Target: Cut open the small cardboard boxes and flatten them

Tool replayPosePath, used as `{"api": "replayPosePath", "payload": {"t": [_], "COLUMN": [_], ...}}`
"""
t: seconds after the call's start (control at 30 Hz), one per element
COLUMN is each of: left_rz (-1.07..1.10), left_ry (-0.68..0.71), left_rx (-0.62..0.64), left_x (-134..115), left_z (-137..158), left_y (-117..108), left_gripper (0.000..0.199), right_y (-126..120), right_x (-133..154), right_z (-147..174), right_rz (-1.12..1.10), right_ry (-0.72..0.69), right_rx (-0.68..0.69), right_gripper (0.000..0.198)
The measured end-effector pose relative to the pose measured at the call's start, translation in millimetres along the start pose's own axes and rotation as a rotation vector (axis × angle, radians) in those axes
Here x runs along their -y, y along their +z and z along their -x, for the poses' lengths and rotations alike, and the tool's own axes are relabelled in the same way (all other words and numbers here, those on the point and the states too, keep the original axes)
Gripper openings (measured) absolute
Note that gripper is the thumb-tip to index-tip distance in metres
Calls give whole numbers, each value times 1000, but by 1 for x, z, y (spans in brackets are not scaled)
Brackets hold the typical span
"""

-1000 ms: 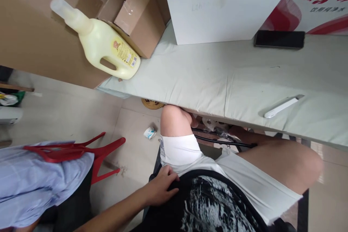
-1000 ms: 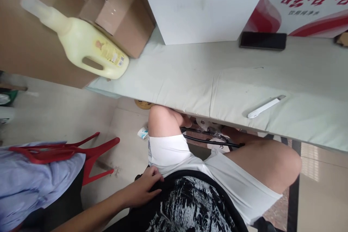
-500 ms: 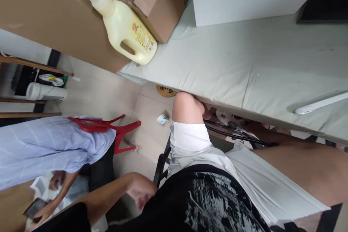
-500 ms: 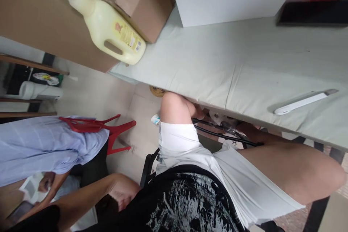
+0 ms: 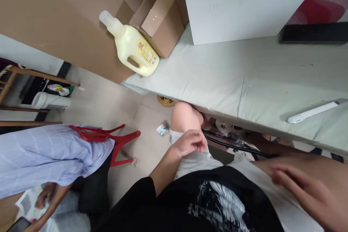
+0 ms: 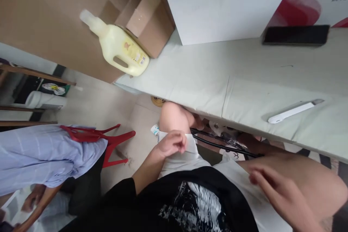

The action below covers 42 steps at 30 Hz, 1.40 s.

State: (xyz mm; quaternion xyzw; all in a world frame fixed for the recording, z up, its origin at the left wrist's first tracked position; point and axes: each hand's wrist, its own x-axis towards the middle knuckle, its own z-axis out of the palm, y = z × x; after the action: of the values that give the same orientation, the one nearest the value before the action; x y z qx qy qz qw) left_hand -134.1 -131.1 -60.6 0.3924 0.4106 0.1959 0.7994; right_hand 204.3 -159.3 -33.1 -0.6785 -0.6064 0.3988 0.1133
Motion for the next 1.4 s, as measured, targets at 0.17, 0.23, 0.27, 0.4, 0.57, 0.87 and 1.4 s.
{"api": "replayPosePath", "payload": {"t": [0.17, 0.23, 0.27, 0.4, 0.57, 0.87, 1.4], "left_rz": [-51, -80, -91, -265, -557, -1330, -1199], "left_ry": [232, 317, 365, 515, 597, 98, 526], "left_rx": [-616, -765, -827, -1123, -1230, -1505, -1291], "left_x": [-31, -57, -69, -108, -168, -284, -293], "left_z": [-11, -13, -15, -32, -58, -75, -63], "left_y": [-76, -112, -126, -157, -177, -228, -184], "left_gripper": [37, 29, 25, 23, 16, 58, 19], "right_y": [-5, -7, -7, -4, 7, 12, 10], "right_x": [-24, -19, -16, -5, -17, -5, -2], "right_z": [-65, -96, -107, -116, -98, -111, -108], "right_rz": [-91, -73, -61, -209, -397, -424, -498], "right_ry": [-48, -61, -56, -56, 23, 81, -46], "right_rx": [257, 306, 273, 293, 263, 4, 70], "right_gripper": [56, 56, 57, 64, 62, 52, 50]}}
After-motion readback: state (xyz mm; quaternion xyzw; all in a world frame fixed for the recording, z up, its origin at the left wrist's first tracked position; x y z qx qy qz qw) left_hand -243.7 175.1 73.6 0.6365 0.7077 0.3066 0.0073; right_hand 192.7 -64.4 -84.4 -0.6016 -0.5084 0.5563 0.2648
